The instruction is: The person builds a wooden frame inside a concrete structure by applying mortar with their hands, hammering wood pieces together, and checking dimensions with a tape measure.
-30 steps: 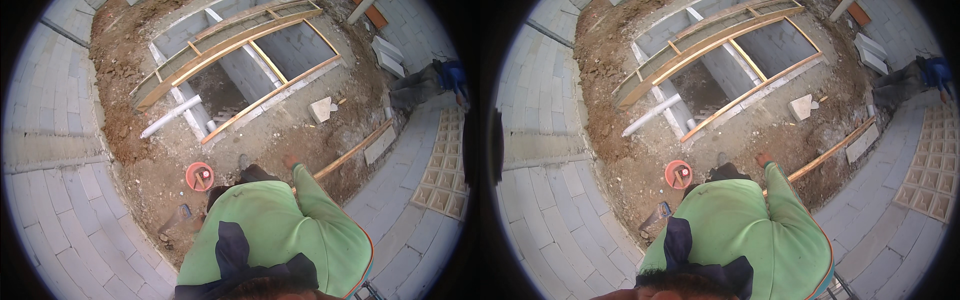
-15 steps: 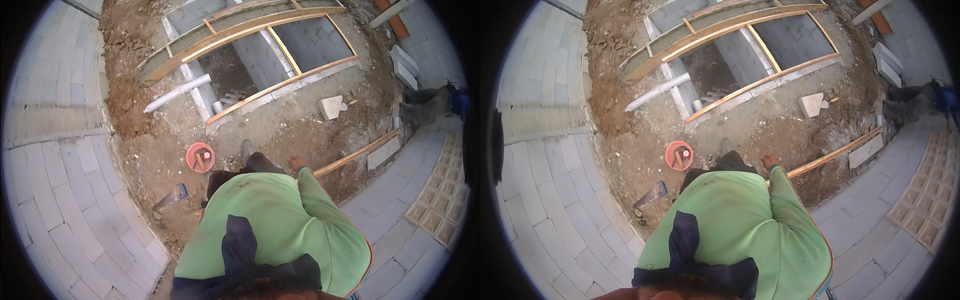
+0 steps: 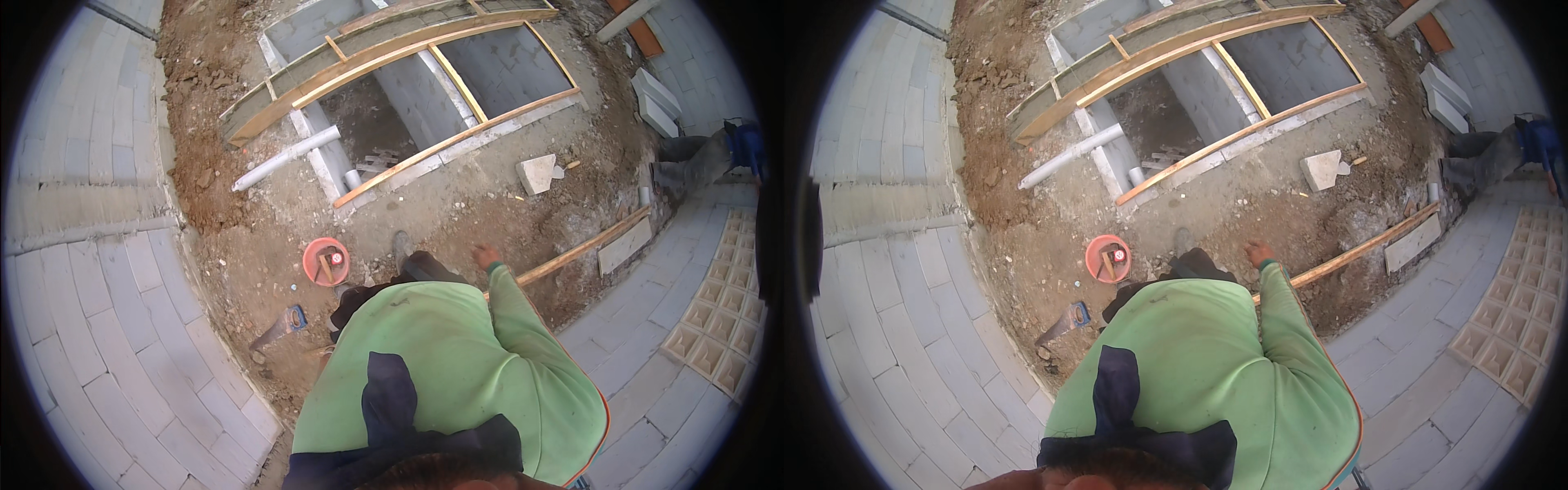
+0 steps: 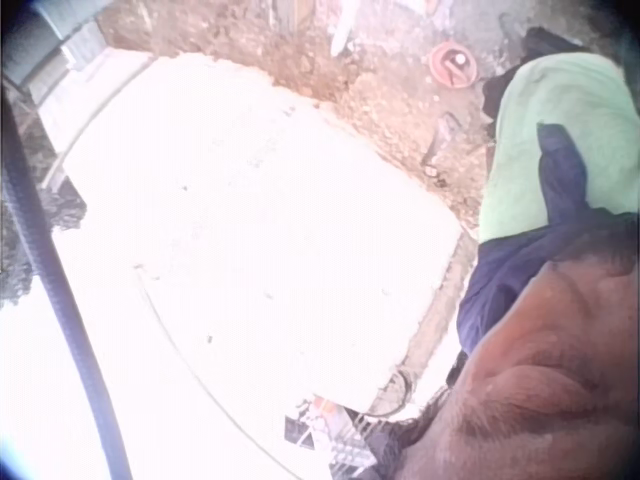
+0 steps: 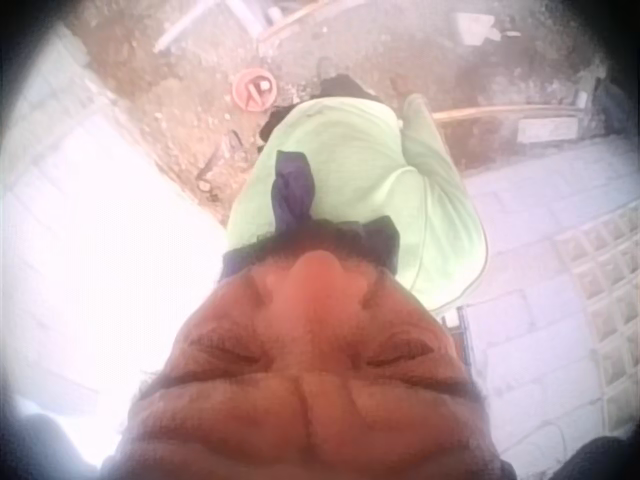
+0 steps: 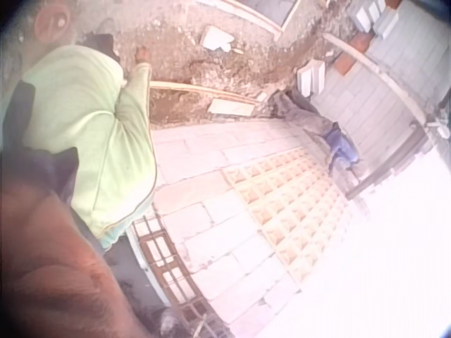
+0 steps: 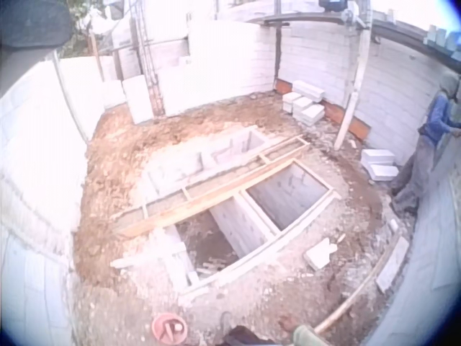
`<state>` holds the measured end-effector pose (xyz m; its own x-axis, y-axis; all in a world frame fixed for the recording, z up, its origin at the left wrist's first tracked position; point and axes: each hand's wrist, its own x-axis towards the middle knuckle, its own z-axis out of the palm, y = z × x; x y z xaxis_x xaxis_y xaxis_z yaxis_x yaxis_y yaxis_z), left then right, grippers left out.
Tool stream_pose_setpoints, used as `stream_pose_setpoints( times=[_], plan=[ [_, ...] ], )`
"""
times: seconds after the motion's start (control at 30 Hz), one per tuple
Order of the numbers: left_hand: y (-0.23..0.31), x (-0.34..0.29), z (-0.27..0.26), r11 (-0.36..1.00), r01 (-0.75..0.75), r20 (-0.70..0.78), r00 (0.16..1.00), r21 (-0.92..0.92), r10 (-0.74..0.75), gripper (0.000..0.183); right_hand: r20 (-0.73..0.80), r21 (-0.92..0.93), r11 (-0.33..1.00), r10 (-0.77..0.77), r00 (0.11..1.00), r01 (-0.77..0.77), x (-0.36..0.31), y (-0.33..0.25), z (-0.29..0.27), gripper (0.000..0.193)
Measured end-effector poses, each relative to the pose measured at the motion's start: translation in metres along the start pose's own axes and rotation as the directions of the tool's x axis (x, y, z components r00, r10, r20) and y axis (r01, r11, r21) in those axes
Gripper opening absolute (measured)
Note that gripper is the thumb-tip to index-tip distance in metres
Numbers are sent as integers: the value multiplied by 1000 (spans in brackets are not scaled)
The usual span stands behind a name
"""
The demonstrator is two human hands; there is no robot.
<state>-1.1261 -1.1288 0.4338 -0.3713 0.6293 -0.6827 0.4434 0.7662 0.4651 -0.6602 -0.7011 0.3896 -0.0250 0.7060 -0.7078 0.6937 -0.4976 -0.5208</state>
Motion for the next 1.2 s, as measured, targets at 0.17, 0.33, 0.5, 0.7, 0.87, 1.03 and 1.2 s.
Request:
stream_pose_setpoints(
  times=[0.17, 0.33, 0.5, 0.7, 0.87, 1.03, 1.2],
  plan=[
    [-13, -9, -4, 994, -49, -10, 999, 98, 50, 30, 30, -300, 954, -15, 999, 23, -2, 18, 8, 50],
    [-10, -11, 0, 965, -149, -30, 987, 216, 160, 29, 181, -36, 995, 93, 979, -88, 9, 8, 12, 52],
    [-20, -42, 5, 957, -155, -154, 968, 245, 197, 27, 161, 226, 951, 176, 971, -210, -15, -47, 27, 42],
    [-49, -48, 34, 994, 60, -157, 987, 89, -45, 26, 167, 131, 985, 87, 982, -110, 11, -49, 12, 45],
    [-8, -50, 21, 985, -41, -398, 911, 170, 106, 29, 166, 52, 993, 95, 982, -105, 10, -60, 13, 49],
    [73, -30, -5, 895, 115, -200, 955, -431, -219, 35, 148, 57, 991, 113, 983, -122, 32, -29, -2, 50],
    [28, -17, 2, 985, 87, -290, 948, -151, -128, 33, 244, 117, 981, 124, 962, -156, 33, -48, 22, 43]
  ],
)
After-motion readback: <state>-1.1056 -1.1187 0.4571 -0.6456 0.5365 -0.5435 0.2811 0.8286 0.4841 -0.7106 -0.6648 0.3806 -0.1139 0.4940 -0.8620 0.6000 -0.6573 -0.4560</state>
